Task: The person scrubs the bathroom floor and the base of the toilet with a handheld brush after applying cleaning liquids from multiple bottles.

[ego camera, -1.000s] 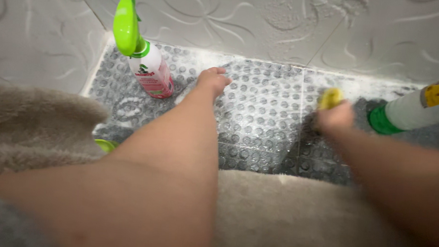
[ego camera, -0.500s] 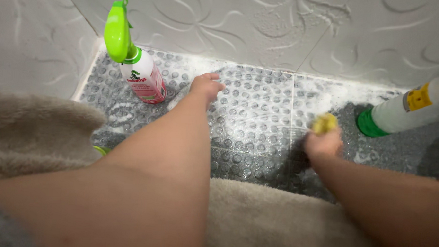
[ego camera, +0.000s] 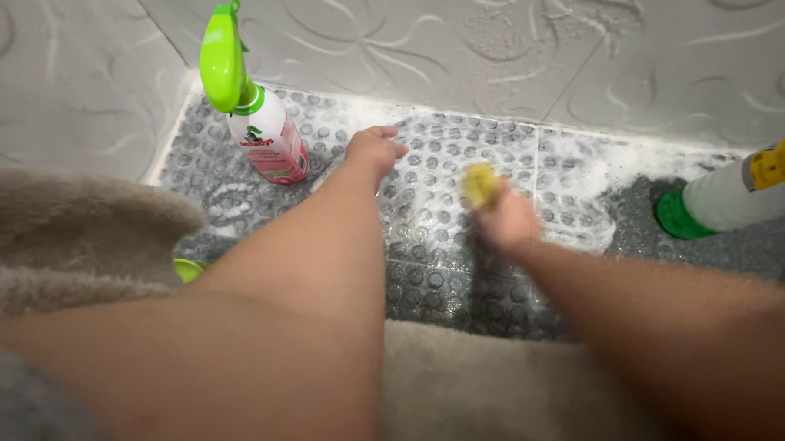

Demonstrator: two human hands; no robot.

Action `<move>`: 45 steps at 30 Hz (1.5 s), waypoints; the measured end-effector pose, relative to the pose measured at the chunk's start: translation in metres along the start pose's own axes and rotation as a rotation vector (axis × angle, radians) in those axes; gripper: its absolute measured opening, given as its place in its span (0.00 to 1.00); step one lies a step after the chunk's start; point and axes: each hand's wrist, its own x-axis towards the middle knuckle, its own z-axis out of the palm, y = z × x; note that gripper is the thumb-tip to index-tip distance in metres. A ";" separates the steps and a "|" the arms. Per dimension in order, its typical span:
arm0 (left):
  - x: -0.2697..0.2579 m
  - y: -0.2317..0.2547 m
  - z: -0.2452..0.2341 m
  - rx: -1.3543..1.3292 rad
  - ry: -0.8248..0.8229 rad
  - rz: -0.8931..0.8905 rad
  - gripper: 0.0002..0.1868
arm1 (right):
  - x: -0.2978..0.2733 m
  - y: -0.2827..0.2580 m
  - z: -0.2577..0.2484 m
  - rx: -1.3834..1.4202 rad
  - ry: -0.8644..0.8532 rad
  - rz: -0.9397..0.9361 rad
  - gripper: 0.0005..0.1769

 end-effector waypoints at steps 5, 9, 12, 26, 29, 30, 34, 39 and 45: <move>-0.010 0.006 -0.002 0.029 0.007 -0.020 0.27 | 0.022 0.033 -0.021 0.352 0.255 0.183 0.30; 0.001 -0.009 0.006 0.019 -0.017 -0.009 0.28 | 0.008 -0.009 0.052 -0.055 0.160 -0.200 0.25; 0.020 -0.023 0.006 0.014 -0.013 0.045 0.27 | -0.019 -0.050 0.096 -0.051 -0.110 -0.652 0.21; -0.078 0.054 -0.107 -0.154 0.855 -0.392 0.44 | 0.062 -0.054 0.028 -0.077 0.002 -0.227 0.19; -0.049 0.058 -0.118 -0.343 0.886 -0.070 0.41 | 0.021 -0.099 0.086 -0.067 -0.259 -0.559 0.16; -0.034 0.056 -0.124 -0.319 0.883 -0.054 0.36 | 0.001 -0.108 0.098 -0.123 -0.249 -0.749 0.23; 0.006 0.028 -0.143 -0.249 0.952 0.130 0.25 | -0.027 -0.132 0.086 -0.364 -0.277 -0.719 0.28; -0.010 0.023 -0.186 -0.241 1.010 0.105 0.20 | 0.049 -0.105 0.021 0.112 -0.157 -0.205 0.23; -0.060 0.043 -0.214 -0.523 1.060 -0.003 0.32 | 0.056 -0.117 0.066 0.058 -0.011 -0.360 0.18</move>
